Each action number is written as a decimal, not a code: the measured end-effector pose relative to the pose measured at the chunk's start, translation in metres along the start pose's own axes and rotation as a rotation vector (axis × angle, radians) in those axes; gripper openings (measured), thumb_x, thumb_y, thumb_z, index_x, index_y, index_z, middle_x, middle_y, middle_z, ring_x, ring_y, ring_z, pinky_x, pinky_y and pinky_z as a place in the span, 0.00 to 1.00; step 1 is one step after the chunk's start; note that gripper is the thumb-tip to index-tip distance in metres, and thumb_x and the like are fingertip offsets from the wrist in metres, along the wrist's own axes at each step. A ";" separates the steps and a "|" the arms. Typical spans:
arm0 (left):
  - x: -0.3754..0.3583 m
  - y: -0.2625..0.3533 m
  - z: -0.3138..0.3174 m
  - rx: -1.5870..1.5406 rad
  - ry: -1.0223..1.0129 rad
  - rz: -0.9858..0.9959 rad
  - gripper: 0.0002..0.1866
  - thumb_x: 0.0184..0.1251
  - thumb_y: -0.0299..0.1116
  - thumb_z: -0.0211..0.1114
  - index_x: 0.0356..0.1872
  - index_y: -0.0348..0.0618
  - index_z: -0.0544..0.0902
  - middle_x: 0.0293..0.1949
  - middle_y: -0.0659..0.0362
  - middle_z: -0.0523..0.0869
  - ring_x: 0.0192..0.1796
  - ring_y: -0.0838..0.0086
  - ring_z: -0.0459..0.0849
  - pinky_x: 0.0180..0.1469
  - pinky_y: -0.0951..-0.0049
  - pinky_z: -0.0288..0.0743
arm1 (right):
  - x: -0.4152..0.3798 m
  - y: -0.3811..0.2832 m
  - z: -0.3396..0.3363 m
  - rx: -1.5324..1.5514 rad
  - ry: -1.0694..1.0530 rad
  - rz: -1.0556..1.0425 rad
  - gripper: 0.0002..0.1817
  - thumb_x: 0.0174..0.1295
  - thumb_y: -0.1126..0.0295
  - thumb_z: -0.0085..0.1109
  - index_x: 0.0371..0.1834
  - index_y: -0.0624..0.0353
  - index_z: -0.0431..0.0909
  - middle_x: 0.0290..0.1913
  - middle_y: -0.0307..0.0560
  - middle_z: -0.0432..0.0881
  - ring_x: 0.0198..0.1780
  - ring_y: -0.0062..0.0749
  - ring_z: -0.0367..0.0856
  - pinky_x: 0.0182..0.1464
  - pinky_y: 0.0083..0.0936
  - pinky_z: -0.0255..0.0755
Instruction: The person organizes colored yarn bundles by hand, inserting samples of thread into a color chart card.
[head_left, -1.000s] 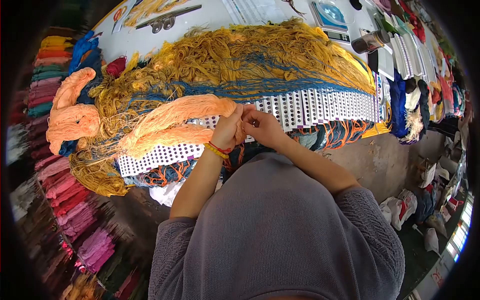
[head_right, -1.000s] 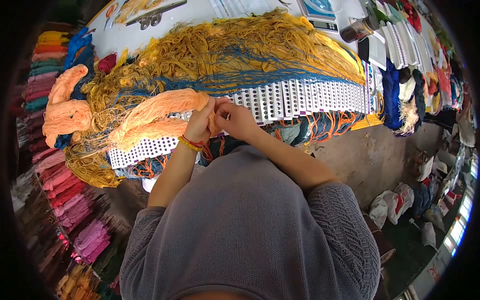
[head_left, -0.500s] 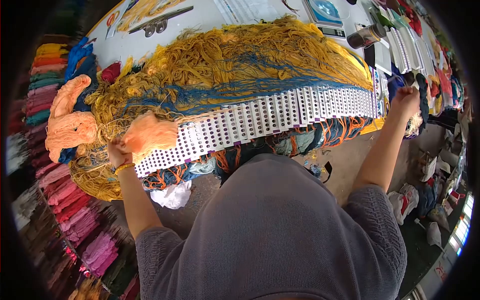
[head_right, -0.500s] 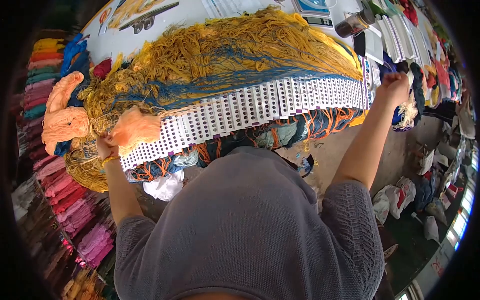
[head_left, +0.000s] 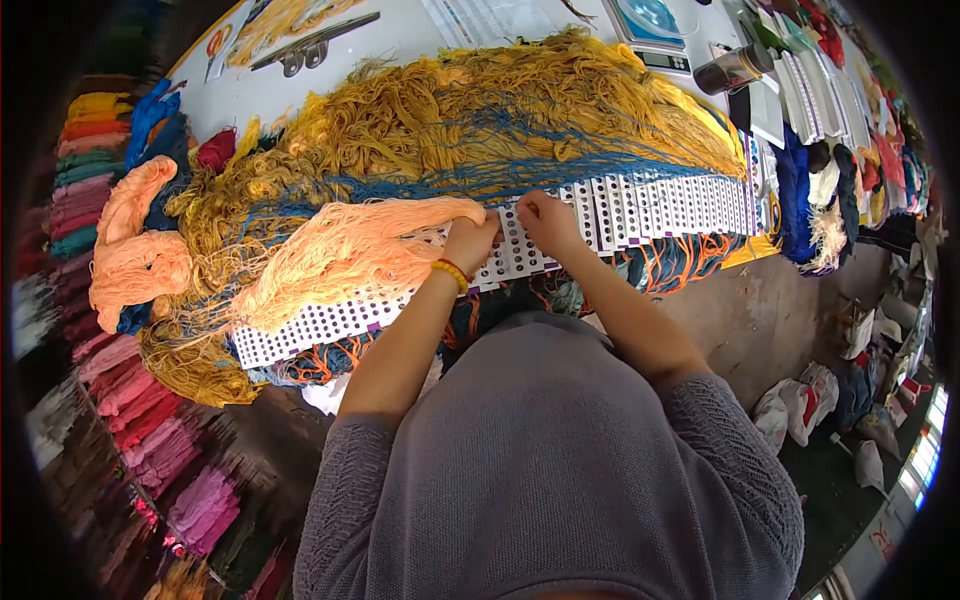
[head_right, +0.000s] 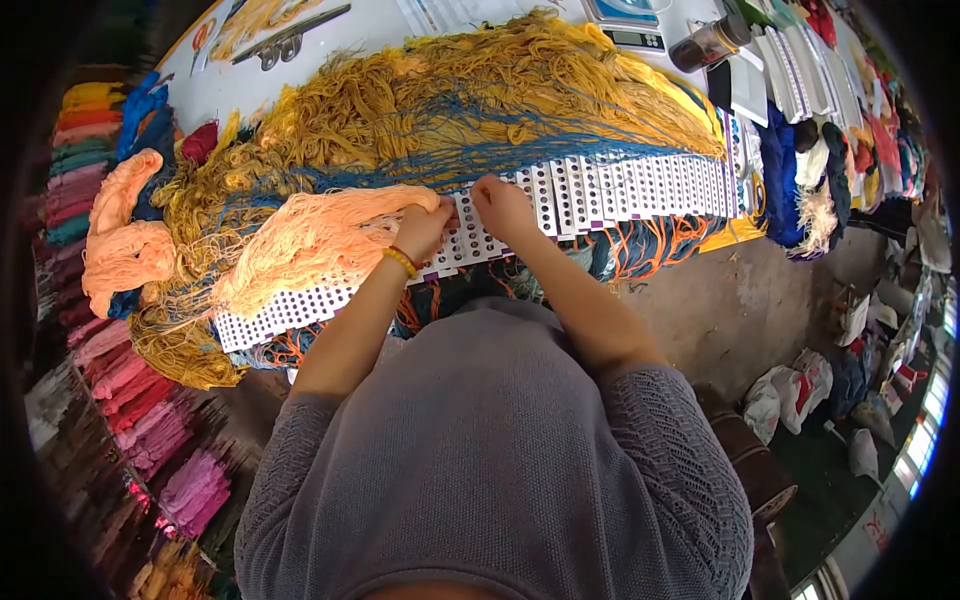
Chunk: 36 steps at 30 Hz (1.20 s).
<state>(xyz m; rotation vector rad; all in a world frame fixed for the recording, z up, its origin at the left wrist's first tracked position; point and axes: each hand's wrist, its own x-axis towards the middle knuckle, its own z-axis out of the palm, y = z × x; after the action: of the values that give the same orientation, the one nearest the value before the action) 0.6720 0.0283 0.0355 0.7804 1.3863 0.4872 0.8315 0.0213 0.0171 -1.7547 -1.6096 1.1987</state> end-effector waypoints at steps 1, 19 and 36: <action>0.004 -0.003 0.002 0.000 0.000 -0.001 0.11 0.58 0.31 0.56 0.35 0.32 0.77 0.27 0.57 0.80 0.27 0.77 0.80 0.24 0.80 0.69 | 0.000 -0.002 -0.001 -0.105 0.000 -0.028 0.09 0.57 0.66 0.52 0.37 0.60 0.73 0.27 0.48 0.78 0.27 0.34 0.78 0.29 0.31 0.70; 0.007 0.002 0.003 0.046 -0.017 0.071 0.05 0.53 0.27 0.58 0.25 0.35 0.77 0.17 0.59 0.77 0.16 0.78 0.73 0.18 0.81 0.63 | -0.002 -0.015 -0.004 0.034 0.022 0.005 0.07 0.54 0.67 0.53 0.33 0.57 0.74 0.26 0.48 0.78 0.29 0.44 0.77 0.31 0.35 0.71; -0.027 0.027 -0.124 0.173 0.082 0.435 0.12 0.62 0.40 0.50 0.36 0.43 0.78 0.38 0.61 0.78 0.39 0.77 0.76 0.38 0.78 0.70 | -0.007 0.011 0.006 0.332 0.054 0.088 0.10 0.52 0.68 0.56 0.35 0.59 0.70 0.29 0.43 0.73 0.29 0.27 0.72 0.32 0.26 0.68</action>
<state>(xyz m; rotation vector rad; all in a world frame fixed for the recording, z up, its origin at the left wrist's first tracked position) 0.5506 0.0514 0.0735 1.2254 1.3472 0.7487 0.8331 0.0112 0.0074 -1.6403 -1.2301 1.3580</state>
